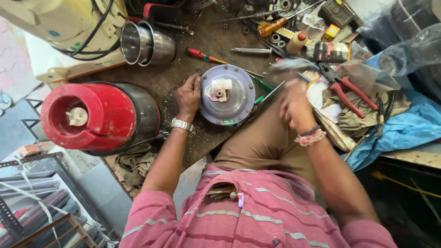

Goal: The person is seated on the floor repairing a small appliance, likely a blender base. They use a screwdriver to adjust internal components and a hammer to tap parts into place. The person also uses pliers to manipulate wires and a small white plastic piece.

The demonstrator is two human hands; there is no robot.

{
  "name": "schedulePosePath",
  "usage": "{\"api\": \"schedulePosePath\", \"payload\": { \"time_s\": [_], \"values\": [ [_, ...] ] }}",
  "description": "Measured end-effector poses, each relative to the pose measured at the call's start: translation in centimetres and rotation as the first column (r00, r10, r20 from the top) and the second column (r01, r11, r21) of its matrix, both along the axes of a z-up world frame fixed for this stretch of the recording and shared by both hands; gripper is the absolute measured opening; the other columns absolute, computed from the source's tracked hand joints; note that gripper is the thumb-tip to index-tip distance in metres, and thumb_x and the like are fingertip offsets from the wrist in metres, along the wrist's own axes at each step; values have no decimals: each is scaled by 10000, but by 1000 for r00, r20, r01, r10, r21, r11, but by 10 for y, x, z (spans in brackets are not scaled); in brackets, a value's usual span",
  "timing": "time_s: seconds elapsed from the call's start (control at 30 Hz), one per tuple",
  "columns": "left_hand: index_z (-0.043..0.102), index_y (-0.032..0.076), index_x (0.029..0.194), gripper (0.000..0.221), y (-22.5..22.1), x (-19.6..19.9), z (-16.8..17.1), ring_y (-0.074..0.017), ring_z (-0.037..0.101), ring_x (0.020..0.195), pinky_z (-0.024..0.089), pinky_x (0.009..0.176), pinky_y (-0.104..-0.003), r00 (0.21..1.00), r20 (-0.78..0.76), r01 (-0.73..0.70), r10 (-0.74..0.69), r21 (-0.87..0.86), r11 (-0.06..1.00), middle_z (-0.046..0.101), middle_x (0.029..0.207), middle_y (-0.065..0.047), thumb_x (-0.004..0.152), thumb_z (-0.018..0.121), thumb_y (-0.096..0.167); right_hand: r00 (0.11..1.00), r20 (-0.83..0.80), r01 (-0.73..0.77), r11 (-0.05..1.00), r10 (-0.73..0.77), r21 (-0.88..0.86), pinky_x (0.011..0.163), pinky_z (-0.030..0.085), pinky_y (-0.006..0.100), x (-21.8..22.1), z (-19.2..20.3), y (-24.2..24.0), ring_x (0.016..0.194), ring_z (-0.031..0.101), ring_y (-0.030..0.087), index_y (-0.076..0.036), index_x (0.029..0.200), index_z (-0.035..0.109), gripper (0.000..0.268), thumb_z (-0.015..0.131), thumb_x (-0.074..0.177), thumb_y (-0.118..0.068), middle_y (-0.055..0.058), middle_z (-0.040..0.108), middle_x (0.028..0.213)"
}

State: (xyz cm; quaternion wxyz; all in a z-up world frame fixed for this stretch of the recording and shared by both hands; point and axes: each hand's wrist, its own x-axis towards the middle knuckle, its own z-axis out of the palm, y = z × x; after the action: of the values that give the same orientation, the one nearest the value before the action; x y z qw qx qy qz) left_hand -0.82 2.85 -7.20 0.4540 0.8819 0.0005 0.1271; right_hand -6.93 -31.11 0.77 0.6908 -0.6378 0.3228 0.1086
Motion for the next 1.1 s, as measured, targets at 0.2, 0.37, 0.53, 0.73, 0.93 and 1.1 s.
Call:
{"api": "schedulePosePath", "payload": {
  "time_s": [0.2,0.37,0.53,0.73,0.93,1.1],
  "values": [
    [737,132,1114,265,4,-3,-9,-396,712,789,536,661,-480,1000,-17,11,-9,127,992,728,879,-189,1048,601,350,903,-92,-427,900,419,-93,387,426,266,-19,21,-13,497,472,91,-195,1449,511,487,545,995,-369,-2,550,731],
    [745,126,1087,232,0,-5,17,-377,716,808,548,694,-460,1000,-2,8,-7,163,987,728,899,-179,1032,639,325,688,41,5,52,725,-999,610,542,444,-21,33,-47,741,647,303,-246,1495,579,573,709,943,-325,110,667,973],
    [716,126,1221,223,-9,-10,83,-305,709,997,556,860,-412,992,110,42,-60,160,986,717,1076,-106,1056,682,271,757,-248,-104,-263,604,-959,833,543,505,-13,29,-76,877,656,333,-305,1439,662,489,734,959,-243,120,653,973],
    [635,104,1348,730,-18,-8,158,-348,660,977,515,736,-462,589,125,623,-799,560,547,656,1153,-171,666,793,313,692,55,21,56,720,-998,911,514,465,-8,-2,-25,1101,633,374,-158,1339,668,435,717,914,-235,185,666,1242],
    [663,157,1225,498,-29,1,157,-347,647,934,545,716,-460,601,-81,681,-795,573,456,621,986,-148,744,780,212,675,278,-242,561,683,-792,816,546,469,9,-48,60,956,664,393,-45,1459,522,523,681,1035,-307,235,687,1121],
    [640,98,1084,426,-40,-17,143,-378,641,950,556,742,-476,771,-100,560,-629,577,594,621,949,-185,730,808,266,826,130,-439,769,549,-464,524,557,336,12,-34,63,571,653,174,-133,1435,532,479,638,988,-268,112,751,952]
  ]
}}
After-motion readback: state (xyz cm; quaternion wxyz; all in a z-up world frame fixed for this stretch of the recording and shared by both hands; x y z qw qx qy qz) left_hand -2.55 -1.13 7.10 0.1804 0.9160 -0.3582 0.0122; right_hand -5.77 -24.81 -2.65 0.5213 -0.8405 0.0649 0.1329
